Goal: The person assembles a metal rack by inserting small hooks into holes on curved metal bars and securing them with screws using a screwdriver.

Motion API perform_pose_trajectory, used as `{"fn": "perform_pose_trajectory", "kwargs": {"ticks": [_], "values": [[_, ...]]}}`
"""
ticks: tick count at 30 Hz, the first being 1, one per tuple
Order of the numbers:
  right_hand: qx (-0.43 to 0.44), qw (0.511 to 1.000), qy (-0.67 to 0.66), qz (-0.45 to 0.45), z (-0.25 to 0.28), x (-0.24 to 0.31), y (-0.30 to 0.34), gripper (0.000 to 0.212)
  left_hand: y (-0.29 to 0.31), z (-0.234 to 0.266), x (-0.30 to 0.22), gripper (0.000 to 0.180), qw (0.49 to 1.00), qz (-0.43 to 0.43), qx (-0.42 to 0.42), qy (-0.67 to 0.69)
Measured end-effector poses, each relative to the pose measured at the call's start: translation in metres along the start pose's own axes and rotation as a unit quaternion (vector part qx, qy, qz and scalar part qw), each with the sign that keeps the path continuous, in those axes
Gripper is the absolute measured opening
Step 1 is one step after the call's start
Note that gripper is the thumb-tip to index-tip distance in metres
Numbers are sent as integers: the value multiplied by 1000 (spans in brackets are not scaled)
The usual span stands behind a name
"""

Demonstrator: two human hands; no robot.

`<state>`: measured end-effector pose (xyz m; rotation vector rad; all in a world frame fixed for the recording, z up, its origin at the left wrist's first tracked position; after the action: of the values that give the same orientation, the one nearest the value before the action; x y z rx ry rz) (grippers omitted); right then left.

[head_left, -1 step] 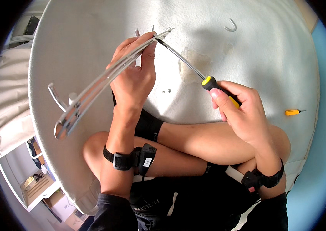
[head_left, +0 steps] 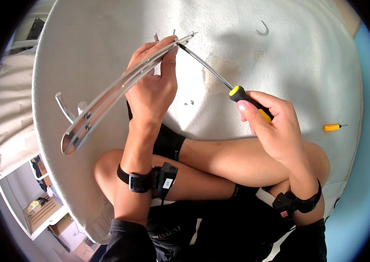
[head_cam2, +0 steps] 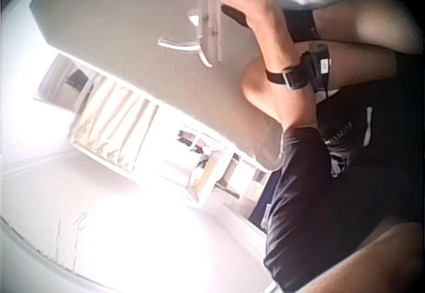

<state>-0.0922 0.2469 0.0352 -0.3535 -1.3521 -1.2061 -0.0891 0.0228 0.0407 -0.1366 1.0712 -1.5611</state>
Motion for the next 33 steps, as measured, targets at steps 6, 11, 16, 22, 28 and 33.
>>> {"fn": "perform_pose_trajectory", "kwargs": {"ticks": [6,11,16,22,28,33], "values": [[-197,957,144,155,3,8,0,24,-1,2,-3,15,999,31,7,40],[-210,951,161,161,9,10,-2,29,-1,1,-6,18,996,65,52,9],[-165,972,100,135,6,11,-1,27,0,1,0,15,1000,6,20,10],[-168,970,103,145,5,8,0,26,-4,6,-1,18,996,74,46,24],[-241,936,160,201,10,15,2,26,-6,7,-1,18,997,55,30,47],[-279,904,206,251,10,18,3,26,-4,6,-3,18,994,81,37,59]]}}
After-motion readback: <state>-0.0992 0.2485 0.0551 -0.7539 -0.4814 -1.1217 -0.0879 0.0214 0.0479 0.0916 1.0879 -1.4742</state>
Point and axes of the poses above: each hand's wrist, its own y-axis away from the middle knuckle, its own z-axis out of the back of the hand, x = y × z, the point moved 4 cm from there along -y, towards the middle knuckle, and after that the axes turned 11 degrees about -z, right-handed, at the moved point
